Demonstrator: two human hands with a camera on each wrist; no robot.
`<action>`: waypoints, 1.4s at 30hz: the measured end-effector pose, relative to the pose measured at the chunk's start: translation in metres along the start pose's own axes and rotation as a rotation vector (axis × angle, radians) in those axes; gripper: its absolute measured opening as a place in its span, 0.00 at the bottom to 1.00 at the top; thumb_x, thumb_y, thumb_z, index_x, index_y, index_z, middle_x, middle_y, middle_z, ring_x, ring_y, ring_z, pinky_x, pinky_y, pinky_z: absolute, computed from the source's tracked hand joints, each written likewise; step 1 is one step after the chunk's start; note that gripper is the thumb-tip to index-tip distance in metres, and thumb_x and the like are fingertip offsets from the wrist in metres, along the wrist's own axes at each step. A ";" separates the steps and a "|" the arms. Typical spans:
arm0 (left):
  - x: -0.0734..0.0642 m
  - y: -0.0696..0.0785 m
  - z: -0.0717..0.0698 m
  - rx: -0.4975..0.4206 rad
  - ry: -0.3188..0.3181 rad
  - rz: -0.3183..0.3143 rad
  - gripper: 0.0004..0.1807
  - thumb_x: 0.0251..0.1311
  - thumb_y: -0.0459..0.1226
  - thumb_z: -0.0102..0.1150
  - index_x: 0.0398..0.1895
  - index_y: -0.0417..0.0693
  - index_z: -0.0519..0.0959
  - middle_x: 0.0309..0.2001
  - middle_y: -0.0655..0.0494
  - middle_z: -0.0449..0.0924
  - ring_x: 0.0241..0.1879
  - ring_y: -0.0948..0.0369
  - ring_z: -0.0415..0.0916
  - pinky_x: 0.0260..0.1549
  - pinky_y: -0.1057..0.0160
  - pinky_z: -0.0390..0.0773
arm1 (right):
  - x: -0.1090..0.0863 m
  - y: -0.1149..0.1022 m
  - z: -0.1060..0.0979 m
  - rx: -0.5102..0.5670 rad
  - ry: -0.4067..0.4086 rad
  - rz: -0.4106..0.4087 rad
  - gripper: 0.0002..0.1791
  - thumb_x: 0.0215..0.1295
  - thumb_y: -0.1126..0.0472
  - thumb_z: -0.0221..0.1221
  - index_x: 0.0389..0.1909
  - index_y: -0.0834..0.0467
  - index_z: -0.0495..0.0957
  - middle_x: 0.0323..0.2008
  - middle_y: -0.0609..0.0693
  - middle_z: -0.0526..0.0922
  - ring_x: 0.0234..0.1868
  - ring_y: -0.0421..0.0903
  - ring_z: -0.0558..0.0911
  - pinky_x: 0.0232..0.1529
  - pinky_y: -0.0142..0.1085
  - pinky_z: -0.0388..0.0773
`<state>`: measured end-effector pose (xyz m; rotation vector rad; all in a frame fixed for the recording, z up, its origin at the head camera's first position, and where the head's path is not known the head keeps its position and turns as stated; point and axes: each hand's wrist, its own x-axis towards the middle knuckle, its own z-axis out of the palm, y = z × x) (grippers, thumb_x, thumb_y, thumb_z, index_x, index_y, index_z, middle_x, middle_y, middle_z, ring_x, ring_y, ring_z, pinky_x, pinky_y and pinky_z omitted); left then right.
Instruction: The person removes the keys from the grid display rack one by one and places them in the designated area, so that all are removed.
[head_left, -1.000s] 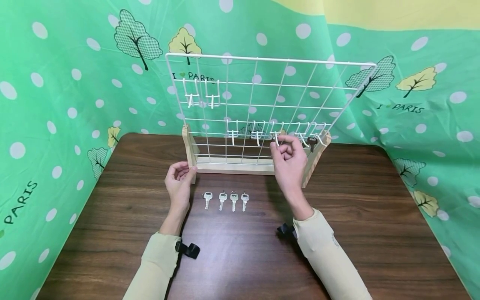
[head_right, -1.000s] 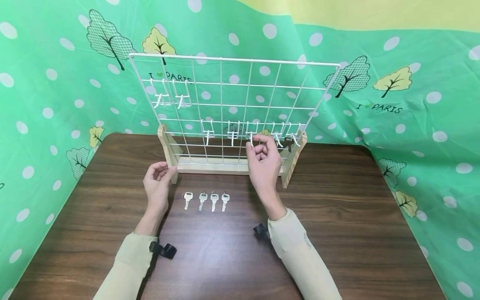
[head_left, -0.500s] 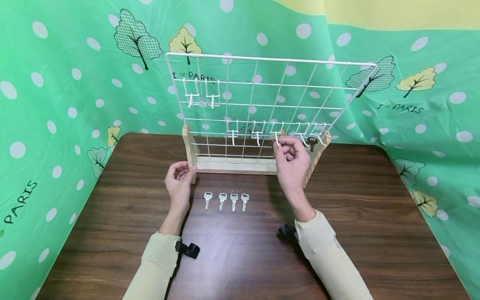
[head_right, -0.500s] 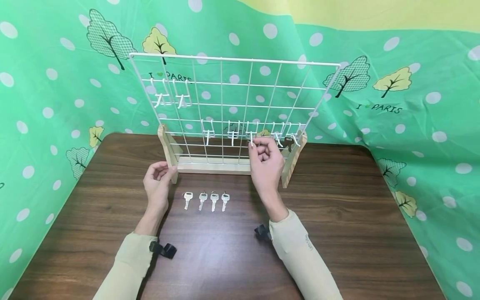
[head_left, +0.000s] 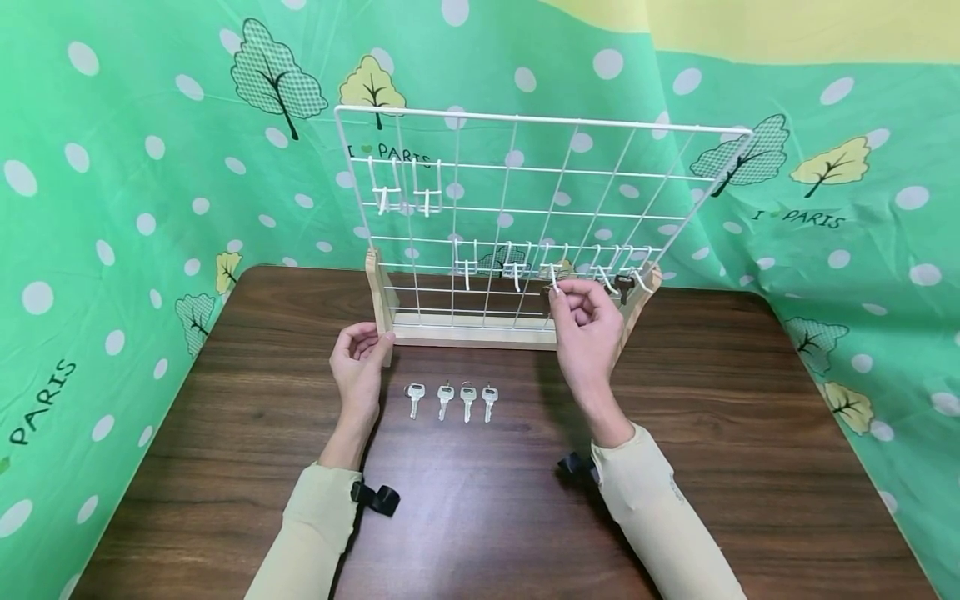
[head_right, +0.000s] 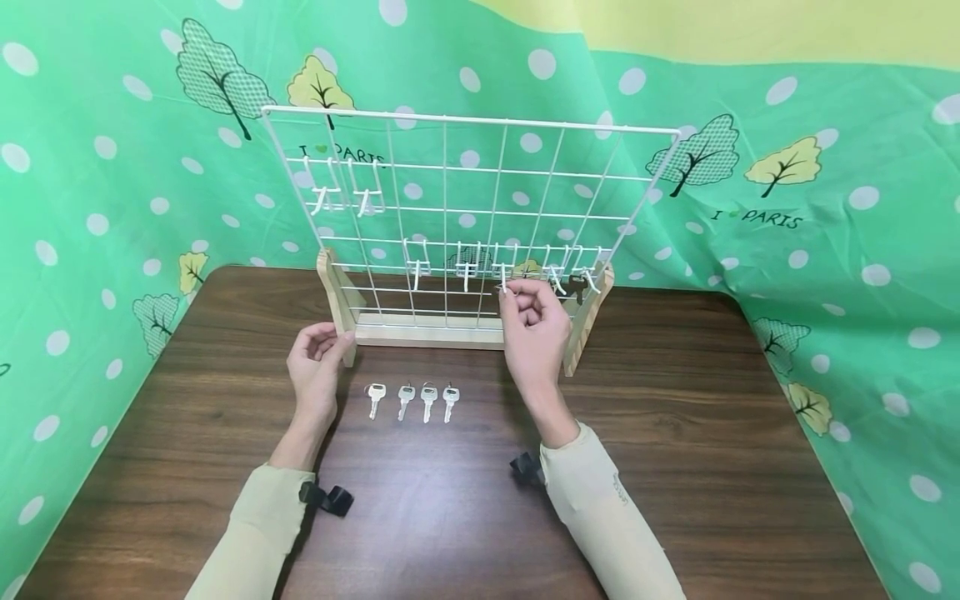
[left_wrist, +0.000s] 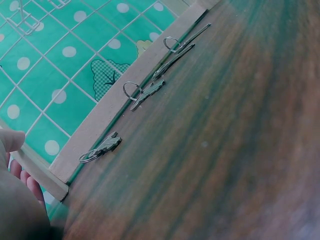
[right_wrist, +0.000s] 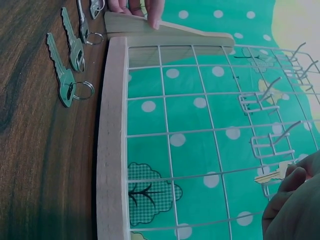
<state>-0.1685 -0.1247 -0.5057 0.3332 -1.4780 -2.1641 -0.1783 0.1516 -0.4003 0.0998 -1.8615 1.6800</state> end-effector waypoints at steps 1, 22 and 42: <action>0.000 0.000 0.000 0.000 -0.001 0.000 0.14 0.58 0.16 0.71 0.44 0.36 0.82 0.38 0.57 0.84 0.39 0.64 0.82 0.42 0.72 0.82 | 0.000 0.000 0.000 0.001 -0.001 0.000 0.03 0.72 0.71 0.68 0.42 0.69 0.86 0.24 0.39 0.83 0.20 0.32 0.75 0.20 0.22 0.66; 0.002 -0.001 0.001 0.005 -0.007 0.009 0.14 0.58 0.17 0.71 0.43 0.37 0.82 0.39 0.58 0.83 0.39 0.64 0.82 0.42 0.72 0.82 | 0.004 -0.009 -0.009 0.162 -0.043 0.126 0.11 0.70 0.74 0.63 0.30 0.57 0.86 0.16 0.42 0.78 0.14 0.32 0.69 0.14 0.24 0.60; -0.001 -0.001 0.000 0.000 -0.003 0.009 0.14 0.58 0.17 0.70 0.43 0.38 0.83 0.38 0.57 0.83 0.39 0.65 0.82 0.42 0.73 0.81 | 0.001 -0.015 -0.013 0.166 -0.035 0.033 0.09 0.70 0.74 0.66 0.36 0.80 0.81 0.25 0.43 0.80 0.21 0.34 0.68 0.23 0.25 0.63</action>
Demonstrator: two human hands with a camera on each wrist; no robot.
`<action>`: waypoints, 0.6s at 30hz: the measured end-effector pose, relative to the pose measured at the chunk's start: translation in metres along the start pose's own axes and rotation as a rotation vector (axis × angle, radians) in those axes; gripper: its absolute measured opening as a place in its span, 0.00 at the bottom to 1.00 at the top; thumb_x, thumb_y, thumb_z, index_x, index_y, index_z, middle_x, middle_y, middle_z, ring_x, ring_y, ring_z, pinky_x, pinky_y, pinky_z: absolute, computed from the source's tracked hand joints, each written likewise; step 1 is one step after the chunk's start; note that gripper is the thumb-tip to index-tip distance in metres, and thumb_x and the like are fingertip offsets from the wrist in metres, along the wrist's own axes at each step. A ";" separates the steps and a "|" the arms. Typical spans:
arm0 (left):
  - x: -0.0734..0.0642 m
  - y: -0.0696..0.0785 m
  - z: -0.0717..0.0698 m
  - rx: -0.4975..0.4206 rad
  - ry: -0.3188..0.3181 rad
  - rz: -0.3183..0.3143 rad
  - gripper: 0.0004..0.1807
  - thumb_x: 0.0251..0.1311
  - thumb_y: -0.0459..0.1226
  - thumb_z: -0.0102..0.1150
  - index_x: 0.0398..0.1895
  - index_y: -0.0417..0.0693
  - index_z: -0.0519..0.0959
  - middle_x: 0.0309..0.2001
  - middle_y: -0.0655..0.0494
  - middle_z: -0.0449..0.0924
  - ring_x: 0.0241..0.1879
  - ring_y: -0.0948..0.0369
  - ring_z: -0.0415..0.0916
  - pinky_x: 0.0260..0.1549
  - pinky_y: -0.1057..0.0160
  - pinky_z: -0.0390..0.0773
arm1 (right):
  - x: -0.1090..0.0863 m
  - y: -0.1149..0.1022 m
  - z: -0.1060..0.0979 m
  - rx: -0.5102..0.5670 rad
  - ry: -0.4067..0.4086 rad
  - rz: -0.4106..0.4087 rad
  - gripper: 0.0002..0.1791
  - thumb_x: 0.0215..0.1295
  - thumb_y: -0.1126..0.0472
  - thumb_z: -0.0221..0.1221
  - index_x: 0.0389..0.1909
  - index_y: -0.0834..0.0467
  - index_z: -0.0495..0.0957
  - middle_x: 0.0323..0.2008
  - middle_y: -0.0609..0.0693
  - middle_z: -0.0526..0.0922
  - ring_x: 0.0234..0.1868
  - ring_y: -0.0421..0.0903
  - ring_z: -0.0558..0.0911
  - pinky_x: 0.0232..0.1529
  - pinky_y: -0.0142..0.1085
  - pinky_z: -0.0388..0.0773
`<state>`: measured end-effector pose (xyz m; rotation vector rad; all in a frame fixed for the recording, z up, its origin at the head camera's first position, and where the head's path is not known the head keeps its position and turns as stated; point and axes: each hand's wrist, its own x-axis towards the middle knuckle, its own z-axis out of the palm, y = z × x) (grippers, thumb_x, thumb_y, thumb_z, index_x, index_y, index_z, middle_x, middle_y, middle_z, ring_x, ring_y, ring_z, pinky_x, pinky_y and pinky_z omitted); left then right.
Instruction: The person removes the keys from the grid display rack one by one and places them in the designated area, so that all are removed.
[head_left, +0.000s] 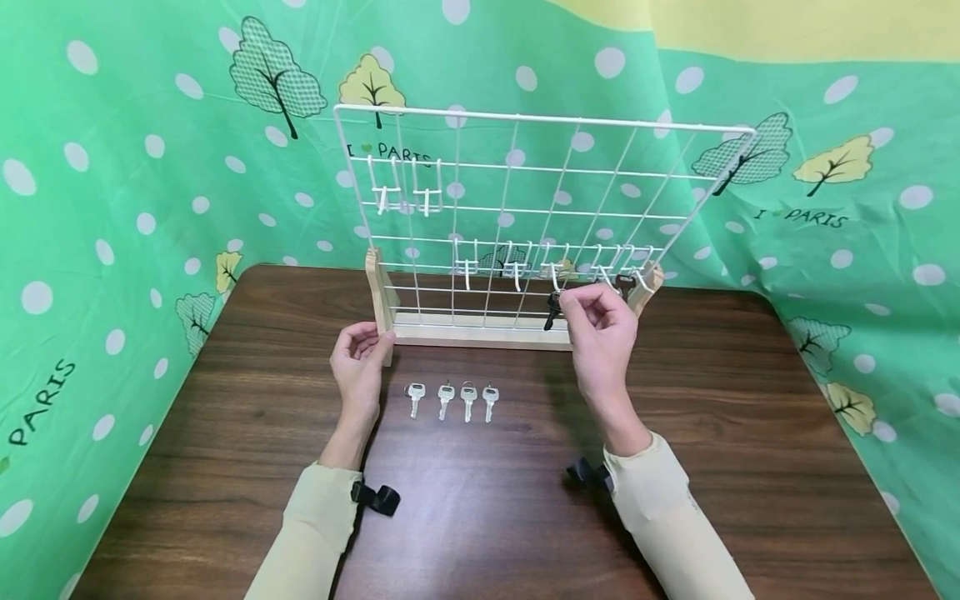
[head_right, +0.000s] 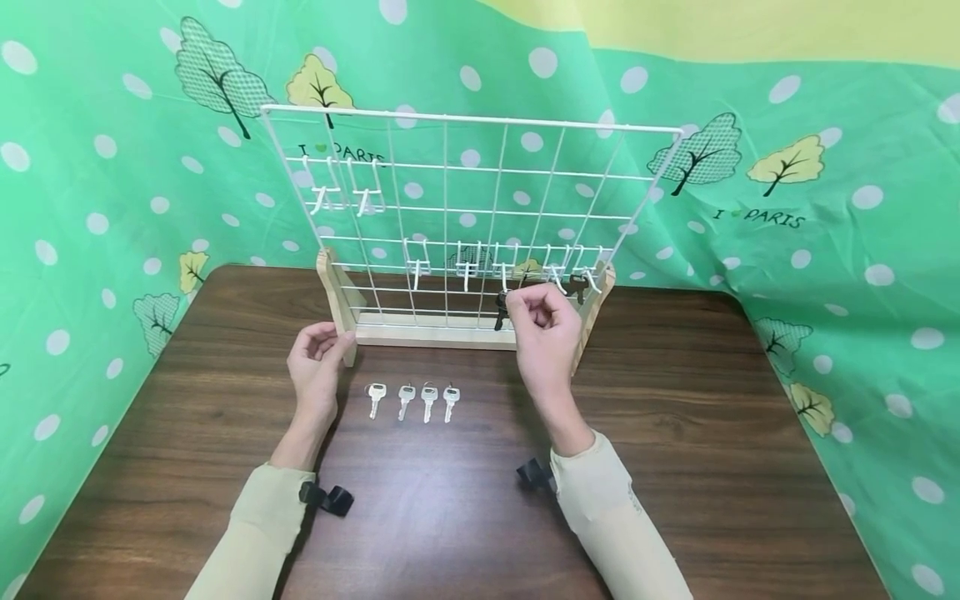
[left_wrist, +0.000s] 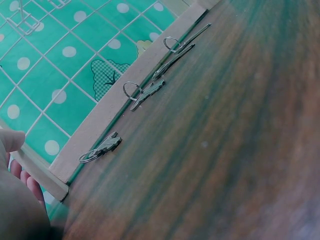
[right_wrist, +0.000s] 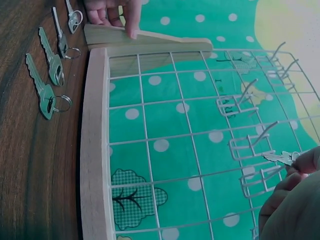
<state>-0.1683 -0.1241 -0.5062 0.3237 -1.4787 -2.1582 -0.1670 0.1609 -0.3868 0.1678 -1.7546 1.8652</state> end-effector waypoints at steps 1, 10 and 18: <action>0.000 0.000 0.000 0.001 0.000 0.002 0.14 0.58 0.17 0.71 0.43 0.37 0.83 0.38 0.57 0.83 0.39 0.65 0.82 0.42 0.73 0.81 | -0.001 -0.001 0.000 0.006 -0.004 -0.009 0.09 0.70 0.74 0.66 0.36 0.81 0.80 0.26 0.43 0.80 0.21 0.34 0.69 0.23 0.25 0.64; 0.002 0.000 0.000 0.012 0.000 0.003 0.14 0.58 0.17 0.71 0.42 0.39 0.83 0.38 0.58 0.83 0.39 0.65 0.81 0.42 0.73 0.80 | -0.011 -0.004 -0.004 0.061 -0.072 0.000 0.08 0.71 0.75 0.67 0.38 0.80 0.82 0.26 0.43 0.84 0.15 0.38 0.71 0.20 0.25 0.68; 0.000 0.000 0.000 -0.001 -0.001 -0.005 0.14 0.58 0.16 0.70 0.43 0.36 0.82 0.38 0.58 0.83 0.39 0.65 0.81 0.41 0.73 0.80 | -0.020 -0.004 -0.014 -0.009 -0.116 0.073 0.06 0.70 0.77 0.67 0.39 0.80 0.83 0.17 0.42 0.78 0.16 0.36 0.70 0.19 0.24 0.65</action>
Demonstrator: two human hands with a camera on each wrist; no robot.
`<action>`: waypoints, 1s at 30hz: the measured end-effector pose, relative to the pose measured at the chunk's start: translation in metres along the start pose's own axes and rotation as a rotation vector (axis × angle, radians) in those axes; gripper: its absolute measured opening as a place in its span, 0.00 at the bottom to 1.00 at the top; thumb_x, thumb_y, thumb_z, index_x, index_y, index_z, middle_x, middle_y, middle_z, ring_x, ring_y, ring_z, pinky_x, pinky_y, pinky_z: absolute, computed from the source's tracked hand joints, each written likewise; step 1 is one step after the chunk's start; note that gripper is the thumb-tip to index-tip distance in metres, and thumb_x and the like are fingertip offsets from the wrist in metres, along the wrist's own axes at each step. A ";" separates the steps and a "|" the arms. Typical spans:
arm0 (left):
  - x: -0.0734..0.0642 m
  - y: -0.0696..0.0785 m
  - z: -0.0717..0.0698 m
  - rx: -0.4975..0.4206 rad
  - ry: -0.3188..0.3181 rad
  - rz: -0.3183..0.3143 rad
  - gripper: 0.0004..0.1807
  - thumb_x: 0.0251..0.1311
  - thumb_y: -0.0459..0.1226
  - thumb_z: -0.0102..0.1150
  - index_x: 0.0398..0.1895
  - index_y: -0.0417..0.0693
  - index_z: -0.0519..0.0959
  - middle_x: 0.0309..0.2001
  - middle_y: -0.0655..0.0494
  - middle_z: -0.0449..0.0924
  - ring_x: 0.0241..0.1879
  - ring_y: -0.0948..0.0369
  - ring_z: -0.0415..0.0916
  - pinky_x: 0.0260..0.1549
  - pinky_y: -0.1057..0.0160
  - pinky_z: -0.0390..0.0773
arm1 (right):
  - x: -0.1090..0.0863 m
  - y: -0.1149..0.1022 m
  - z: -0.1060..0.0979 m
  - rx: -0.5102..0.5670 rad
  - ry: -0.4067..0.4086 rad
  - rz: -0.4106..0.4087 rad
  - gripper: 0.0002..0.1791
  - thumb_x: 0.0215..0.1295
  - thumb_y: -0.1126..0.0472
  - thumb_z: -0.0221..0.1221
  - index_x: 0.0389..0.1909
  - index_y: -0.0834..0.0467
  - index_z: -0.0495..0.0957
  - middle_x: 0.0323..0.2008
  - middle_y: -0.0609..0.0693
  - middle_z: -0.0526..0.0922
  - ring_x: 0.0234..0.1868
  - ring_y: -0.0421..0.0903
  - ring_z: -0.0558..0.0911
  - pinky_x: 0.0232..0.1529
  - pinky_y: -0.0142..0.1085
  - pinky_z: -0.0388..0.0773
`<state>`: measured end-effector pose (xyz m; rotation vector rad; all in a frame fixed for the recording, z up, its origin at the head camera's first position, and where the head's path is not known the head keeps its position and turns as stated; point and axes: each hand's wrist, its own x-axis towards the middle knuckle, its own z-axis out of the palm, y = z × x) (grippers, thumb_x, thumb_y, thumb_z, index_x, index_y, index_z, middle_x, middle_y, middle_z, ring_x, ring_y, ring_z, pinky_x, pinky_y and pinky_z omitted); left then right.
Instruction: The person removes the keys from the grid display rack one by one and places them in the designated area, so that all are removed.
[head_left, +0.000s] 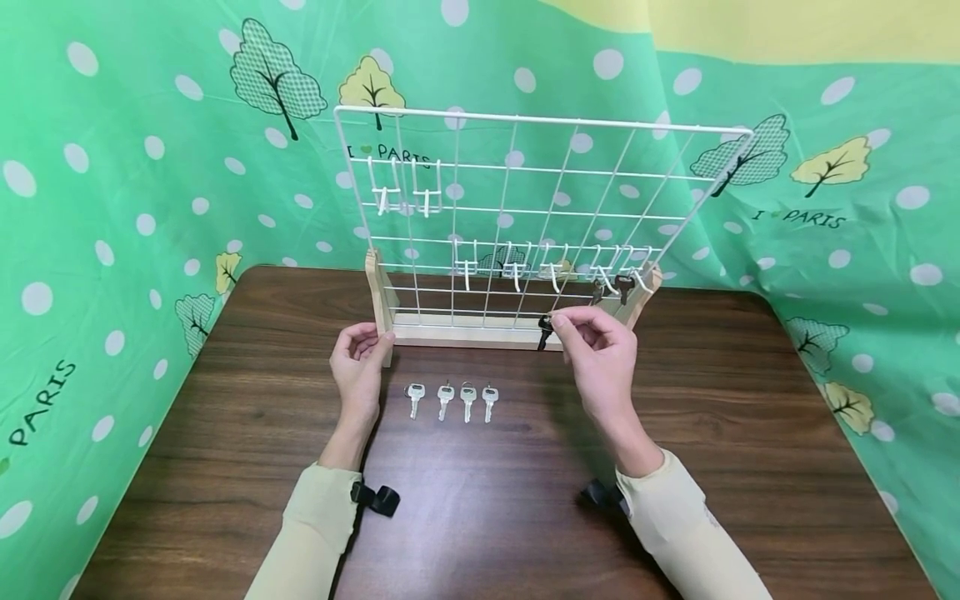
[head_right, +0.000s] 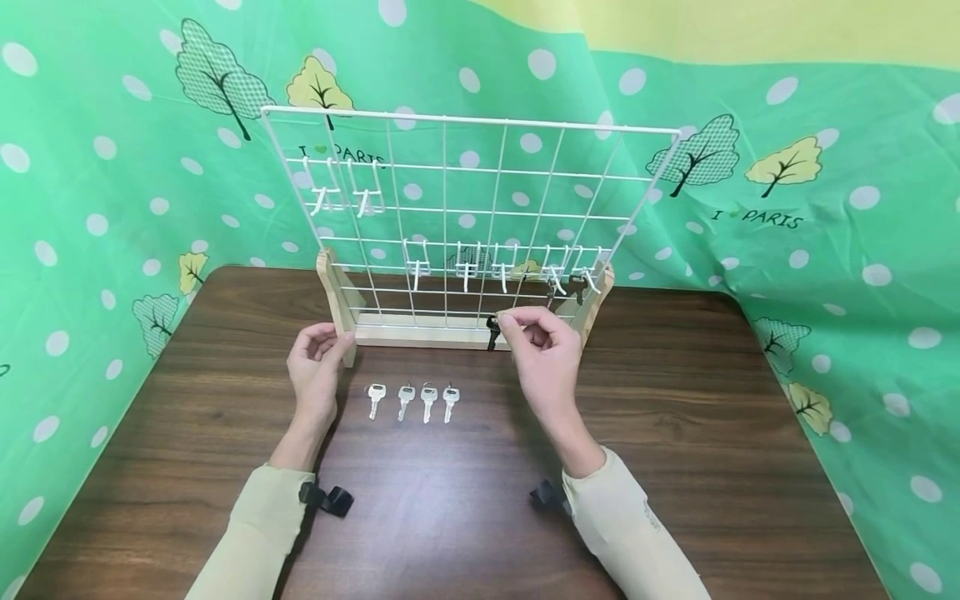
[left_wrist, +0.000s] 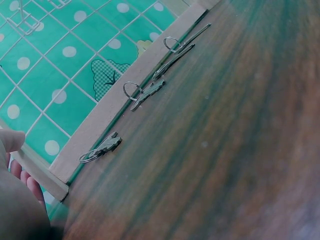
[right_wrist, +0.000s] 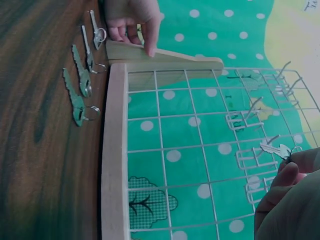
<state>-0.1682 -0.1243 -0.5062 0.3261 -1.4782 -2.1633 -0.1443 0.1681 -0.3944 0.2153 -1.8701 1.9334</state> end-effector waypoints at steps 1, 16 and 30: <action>0.000 0.000 0.000 -0.001 0.002 -0.001 0.14 0.58 0.16 0.70 0.43 0.36 0.82 0.38 0.58 0.83 0.39 0.65 0.81 0.42 0.73 0.81 | -0.001 0.000 -0.001 -0.005 -0.007 0.011 0.05 0.70 0.77 0.67 0.39 0.79 0.84 0.16 0.42 0.77 0.16 0.36 0.70 0.19 0.24 0.65; 0.000 0.002 0.001 0.004 0.002 0.000 0.15 0.58 0.17 0.70 0.42 0.40 0.83 0.38 0.58 0.83 0.39 0.65 0.81 0.42 0.73 0.80 | -0.015 0.020 -0.014 -0.093 -0.068 0.137 0.02 0.69 0.78 0.68 0.39 0.74 0.89 0.29 0.39 0.89 0.17 0.32 0.69 0.18 0.24 0.64; 0.001 0.001 0.000 0.000 0.002 0.003 0.14 0.57 0.17 0.71 0.41 0.39 0.83 0.38 0.58 0.83 0.38 0.65 0.81 0.41 0.73 0.81 | -0.030 0.044 -0.014 -0.134 -0.159 0.256 0.03 0.69 0.78 0.68 0.40 0.75 0.89 0.30 0.37 0.90 0.21 0.30 0.70 0.21 0.23 0.65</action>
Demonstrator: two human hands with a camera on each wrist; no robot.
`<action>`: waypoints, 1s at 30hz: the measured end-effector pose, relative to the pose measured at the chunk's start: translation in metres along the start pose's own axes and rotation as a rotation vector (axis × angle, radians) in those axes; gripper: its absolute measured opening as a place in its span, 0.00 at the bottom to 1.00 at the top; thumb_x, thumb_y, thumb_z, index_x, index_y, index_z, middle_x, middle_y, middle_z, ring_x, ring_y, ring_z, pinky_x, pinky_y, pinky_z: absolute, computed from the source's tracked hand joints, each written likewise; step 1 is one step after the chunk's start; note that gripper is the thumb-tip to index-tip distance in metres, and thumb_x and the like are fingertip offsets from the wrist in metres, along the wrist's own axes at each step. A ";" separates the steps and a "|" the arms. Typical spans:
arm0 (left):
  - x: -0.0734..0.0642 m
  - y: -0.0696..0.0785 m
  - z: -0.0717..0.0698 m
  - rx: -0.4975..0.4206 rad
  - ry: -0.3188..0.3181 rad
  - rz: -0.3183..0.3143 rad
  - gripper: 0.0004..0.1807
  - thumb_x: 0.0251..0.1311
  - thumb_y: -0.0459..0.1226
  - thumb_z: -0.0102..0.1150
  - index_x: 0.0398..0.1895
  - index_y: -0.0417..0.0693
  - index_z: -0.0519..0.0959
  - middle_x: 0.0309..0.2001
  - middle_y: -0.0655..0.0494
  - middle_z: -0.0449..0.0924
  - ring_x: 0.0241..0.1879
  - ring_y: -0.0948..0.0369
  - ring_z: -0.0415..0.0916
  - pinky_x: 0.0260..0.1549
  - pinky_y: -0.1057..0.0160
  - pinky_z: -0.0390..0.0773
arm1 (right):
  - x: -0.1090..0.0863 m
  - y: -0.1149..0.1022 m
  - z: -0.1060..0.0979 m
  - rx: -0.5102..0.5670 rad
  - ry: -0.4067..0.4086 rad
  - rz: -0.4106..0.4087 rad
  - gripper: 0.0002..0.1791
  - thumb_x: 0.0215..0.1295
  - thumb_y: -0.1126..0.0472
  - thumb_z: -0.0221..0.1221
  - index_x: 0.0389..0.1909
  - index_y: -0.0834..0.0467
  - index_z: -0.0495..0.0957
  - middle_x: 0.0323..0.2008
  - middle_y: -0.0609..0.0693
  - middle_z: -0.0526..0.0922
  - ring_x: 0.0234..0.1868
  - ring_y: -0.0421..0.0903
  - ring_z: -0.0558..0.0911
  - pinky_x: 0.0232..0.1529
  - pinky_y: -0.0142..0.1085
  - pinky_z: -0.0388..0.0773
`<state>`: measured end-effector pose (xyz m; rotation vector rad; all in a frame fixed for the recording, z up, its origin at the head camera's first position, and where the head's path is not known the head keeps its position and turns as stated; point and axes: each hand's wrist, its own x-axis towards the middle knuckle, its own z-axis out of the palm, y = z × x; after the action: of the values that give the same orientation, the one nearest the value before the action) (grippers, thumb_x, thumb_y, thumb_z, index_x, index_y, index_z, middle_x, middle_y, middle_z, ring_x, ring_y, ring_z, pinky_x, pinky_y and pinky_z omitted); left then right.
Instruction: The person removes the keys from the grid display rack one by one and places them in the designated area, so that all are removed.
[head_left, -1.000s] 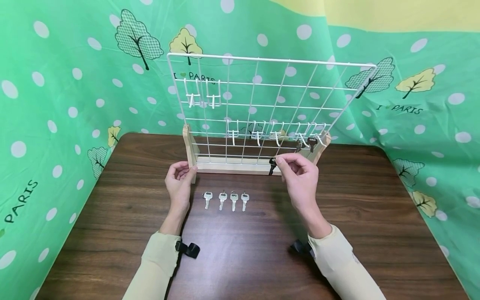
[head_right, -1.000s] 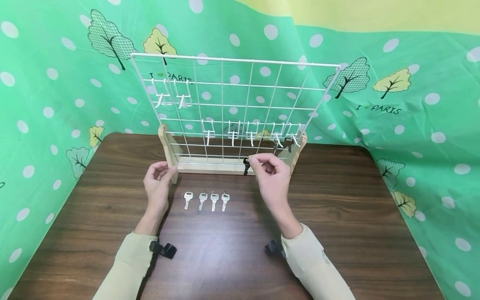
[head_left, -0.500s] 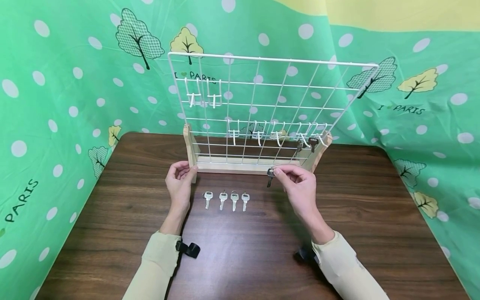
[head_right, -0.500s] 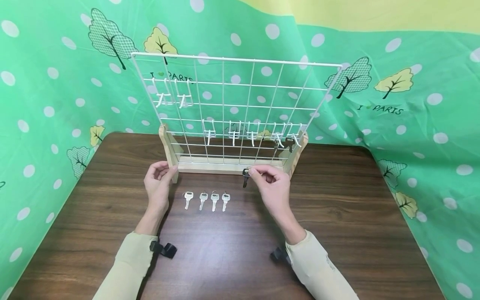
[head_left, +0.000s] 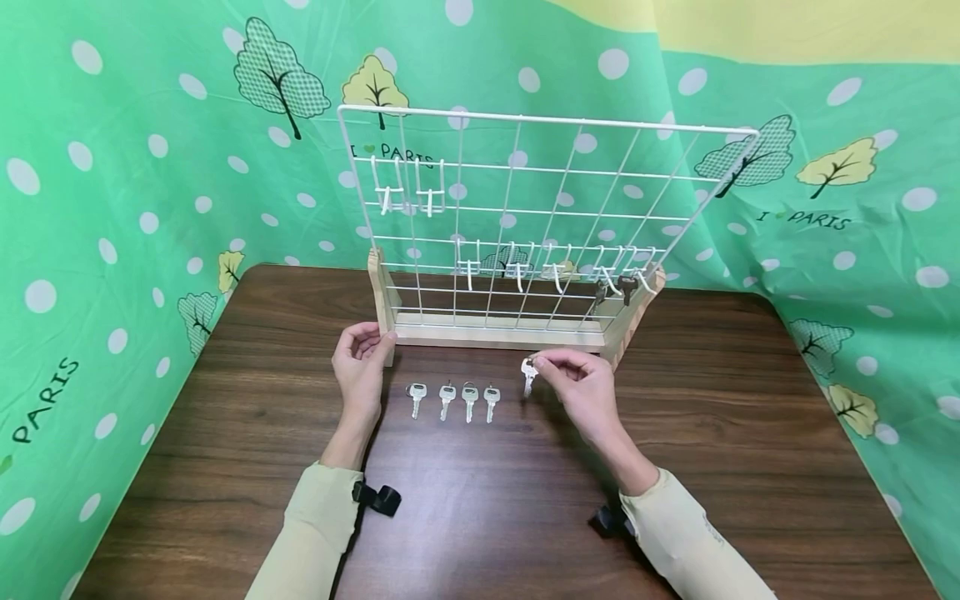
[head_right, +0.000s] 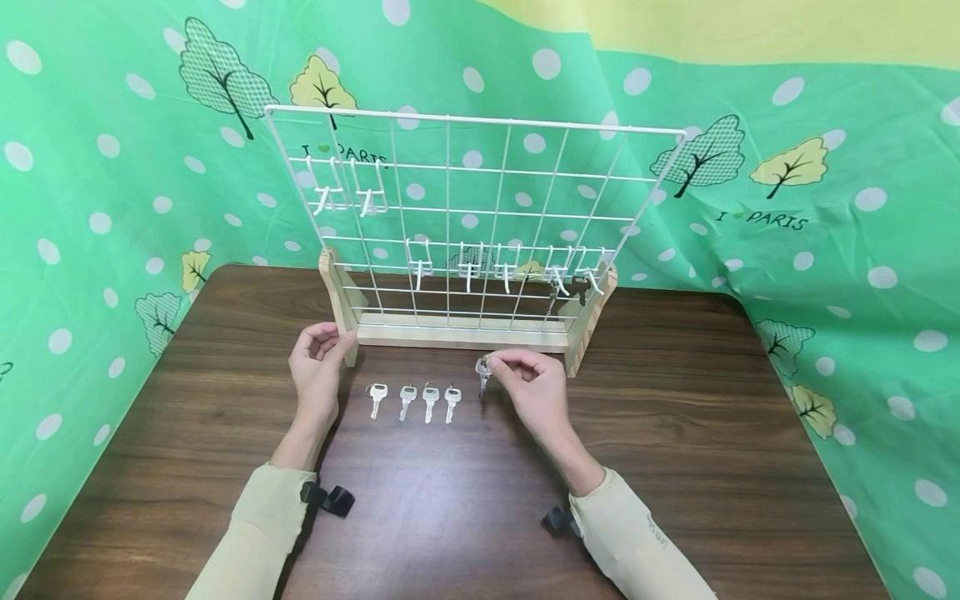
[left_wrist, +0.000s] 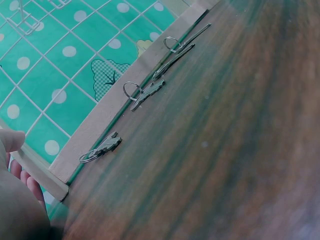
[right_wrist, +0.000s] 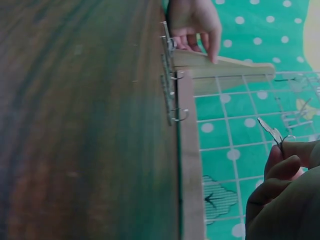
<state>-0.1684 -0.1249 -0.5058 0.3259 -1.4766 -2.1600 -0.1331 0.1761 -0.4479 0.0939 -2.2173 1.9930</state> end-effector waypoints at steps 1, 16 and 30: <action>0.000 -0.001 0.000 -0.001 0.000 -0.001 0.15 0.57 0.17 0.71 0.42 0.40 0.84 0.38 0.58 0.84 0.38 0.65 0.82 0.41 0.73 0.81 | 0.000 0.002 0.000 -0.006 -0.007 0.010 0.04 0.69 0.78 0.68 0.41 0.77 0.87 0.30 0.37 0.90 0.21 0.30 0.70 0.21 0.23 0.65; 0.000 0.000 0.001 0.007 -0.002 -0.002 0.14 0.58 0.17 0.71 0.43 0.36 0.83 0.38 0.58 0.83 0.39 0.64 0.81 0.42 0.73 0.81 | 0.005 0.021 -0.006 0.007 -0.128 0.199 0.09 0.72 0.73 0.68 0.46 0.78 0.86 0.25 0.44 0.86 0.18 0.34 0.68 0.18 0.26 0.62; 0.000 0.001 0.000 0.013 -0.004 -0.007 0.14 0.58 0.18 0.71 0.42 0.39 0.83 0.38 0.58 0.83 0.39 0.64 0.81 0.42 0.73 0.81 | 0.004 0.037 -0.006 -0.097 -0.244 0.225 0.07 0.73 0.72 0.68 0.45 0.74 0.88 0.24 0.46 0.85 0.17 0.33 0.67 0.19 0.25 0.64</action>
<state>-0.1684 -0.1250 -0.5046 0.3317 -1.4940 -2.1587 -0.1423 0.1862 -0.4832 0.0836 -2.5764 2.0785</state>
